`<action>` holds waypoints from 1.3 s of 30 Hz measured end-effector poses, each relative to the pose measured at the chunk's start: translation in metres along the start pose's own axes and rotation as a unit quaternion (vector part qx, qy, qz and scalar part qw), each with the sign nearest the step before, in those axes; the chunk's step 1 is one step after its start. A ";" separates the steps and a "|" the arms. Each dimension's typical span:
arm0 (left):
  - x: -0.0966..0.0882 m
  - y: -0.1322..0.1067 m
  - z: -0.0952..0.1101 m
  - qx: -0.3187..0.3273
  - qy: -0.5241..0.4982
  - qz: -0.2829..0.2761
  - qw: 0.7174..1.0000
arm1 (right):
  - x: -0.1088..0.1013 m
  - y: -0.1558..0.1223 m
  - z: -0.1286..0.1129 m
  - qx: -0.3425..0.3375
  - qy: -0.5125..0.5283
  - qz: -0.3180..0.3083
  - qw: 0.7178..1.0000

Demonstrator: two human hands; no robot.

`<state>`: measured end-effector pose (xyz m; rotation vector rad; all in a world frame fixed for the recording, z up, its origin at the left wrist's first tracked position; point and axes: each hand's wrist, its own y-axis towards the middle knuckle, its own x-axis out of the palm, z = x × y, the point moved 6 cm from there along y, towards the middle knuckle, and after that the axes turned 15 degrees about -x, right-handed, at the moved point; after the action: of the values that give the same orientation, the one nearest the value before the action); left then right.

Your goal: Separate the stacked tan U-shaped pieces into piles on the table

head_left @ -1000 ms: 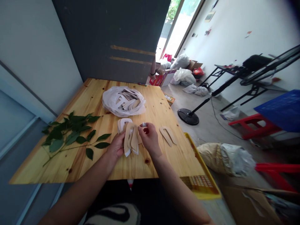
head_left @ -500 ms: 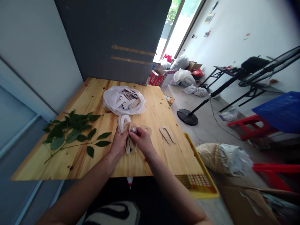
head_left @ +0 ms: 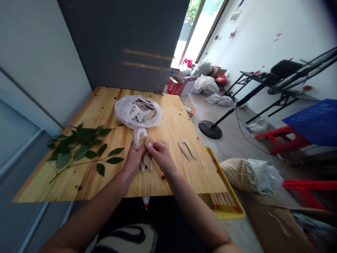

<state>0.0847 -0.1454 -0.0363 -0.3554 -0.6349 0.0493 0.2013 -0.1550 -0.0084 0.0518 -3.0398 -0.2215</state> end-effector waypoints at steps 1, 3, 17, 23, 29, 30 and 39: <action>-0.001 0.000 0.000 0.007 0.014 0.009 1.000 | 0.000 0.000 0.000 0.002 0.003 0.002 1.000; -0.004 -0.001 0.001 0.020 0.037 0.028 0.999 | -0.001 0.001 0.002 0.004 0.012 0.005 1.000; -0.009 0.004 -0.003 0.025 0.057 0.019 0.998 | -0.002 0.001 0.005 0.017 0.026 0.000 1.000; -0.004 0.000 0.001 0.026 0.049 0.016 0.998 | -0.001 0.001 0.001 0.014 0.012 -0.005 1.000; 0.007 -0.008 0.004 0.004 0.010 -0.043 0.999 | -0.004 0.004 -0.001 -0.023 -0.046 0.004 0.999; 0.007 -0.009 0.005 -0.002 -0.001 -0.037 0.999 | -0.004 0.003 -0.001 -0.032 -0.057 0.001 0.998; 0.004 -0.004 -0.002 -0.162 -0.054 -0.014 0.985 | -0.009 -0.009 -0.038 -0.232 -0.281 0.035 0.931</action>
<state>0.0885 -0.1492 -0.0344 -0.6621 -0.7567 -0.0636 0.2139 -0.1693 0.0271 -0.1865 -3.4230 -1.1168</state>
